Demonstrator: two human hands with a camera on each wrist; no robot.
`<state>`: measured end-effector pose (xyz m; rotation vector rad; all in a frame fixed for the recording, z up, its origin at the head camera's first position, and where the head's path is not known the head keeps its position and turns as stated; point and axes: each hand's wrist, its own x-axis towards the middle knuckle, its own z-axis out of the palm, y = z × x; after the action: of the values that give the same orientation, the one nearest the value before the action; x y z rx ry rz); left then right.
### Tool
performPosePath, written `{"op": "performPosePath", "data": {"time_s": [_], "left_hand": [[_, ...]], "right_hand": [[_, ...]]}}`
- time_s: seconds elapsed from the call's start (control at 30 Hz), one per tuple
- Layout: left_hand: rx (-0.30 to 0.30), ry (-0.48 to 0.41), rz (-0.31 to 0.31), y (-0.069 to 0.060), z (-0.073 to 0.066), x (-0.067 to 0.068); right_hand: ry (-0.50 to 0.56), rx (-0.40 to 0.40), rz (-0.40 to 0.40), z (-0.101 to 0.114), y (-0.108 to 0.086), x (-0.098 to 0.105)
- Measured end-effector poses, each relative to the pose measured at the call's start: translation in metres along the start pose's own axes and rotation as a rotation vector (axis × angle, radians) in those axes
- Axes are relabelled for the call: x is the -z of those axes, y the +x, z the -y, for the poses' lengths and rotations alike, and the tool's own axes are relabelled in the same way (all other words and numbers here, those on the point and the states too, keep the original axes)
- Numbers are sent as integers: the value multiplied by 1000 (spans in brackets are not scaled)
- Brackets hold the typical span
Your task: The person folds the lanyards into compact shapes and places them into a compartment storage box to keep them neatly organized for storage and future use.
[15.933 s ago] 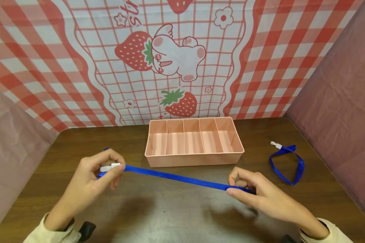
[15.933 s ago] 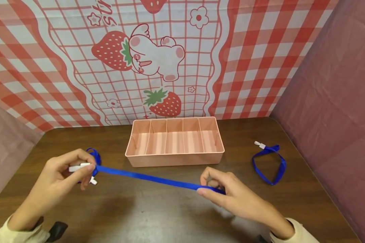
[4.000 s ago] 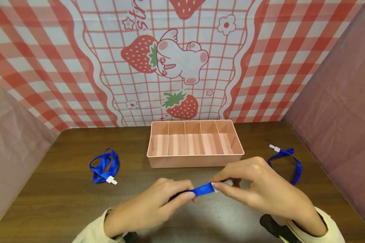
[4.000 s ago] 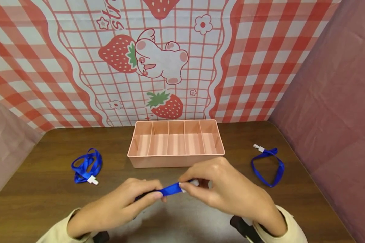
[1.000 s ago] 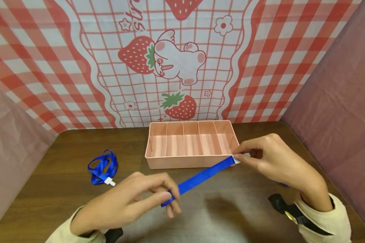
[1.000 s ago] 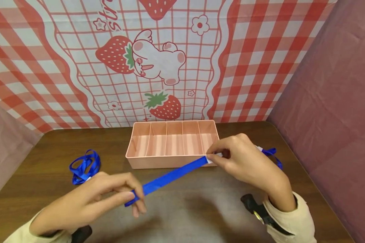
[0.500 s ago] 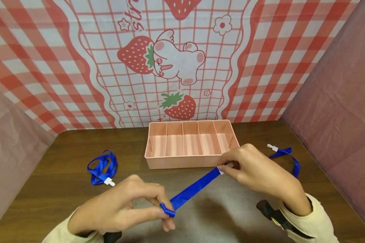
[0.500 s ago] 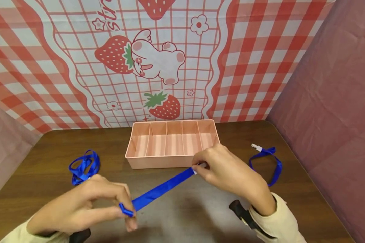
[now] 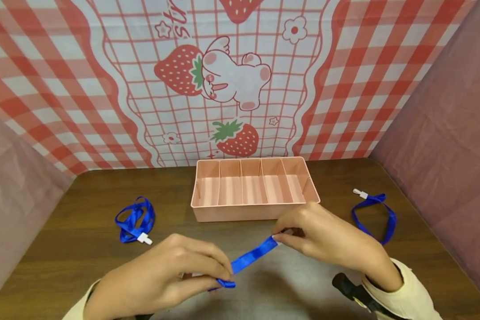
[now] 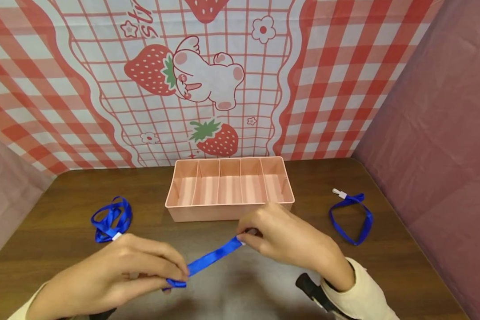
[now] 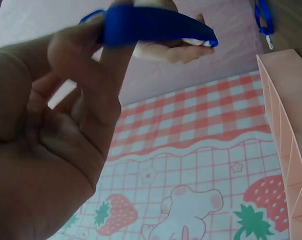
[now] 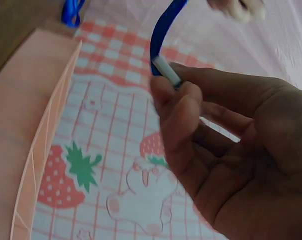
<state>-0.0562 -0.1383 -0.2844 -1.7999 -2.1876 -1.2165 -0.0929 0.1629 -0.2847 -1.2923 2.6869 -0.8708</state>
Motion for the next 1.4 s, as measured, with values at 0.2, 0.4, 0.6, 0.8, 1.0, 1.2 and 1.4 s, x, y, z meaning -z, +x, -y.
{"op": "performPosePath", "data": {"time_s": [0.2, 0.4, 0.6, 0.8, 1.0, 1.2, 1.4], "left_hand": [[96, 11, -187, 8, 4, -10], [164, 0, -248, 13, 5, -22], [211, -50, -211, 16, 8, -32], [230, -81, -179, 21, 11, -39], [212, -10, -192, 19, 14, -41], [218, 36, -212, 18, 17, -42], [230, 71, -238, 18, 16, -42]], "right_hand": [[67, 182, -141, 12, 4, -13], [149, 250, -221, 23, 8, -28], [150, 198, -256, 27, 5, -31], [195, 243, -274, 28, 3, -36], [281, 227, -237, 29, 4, -37], [373, 142, -179, 31, 3, -36], [282, 261, -203, 31, 6, -38]]}}
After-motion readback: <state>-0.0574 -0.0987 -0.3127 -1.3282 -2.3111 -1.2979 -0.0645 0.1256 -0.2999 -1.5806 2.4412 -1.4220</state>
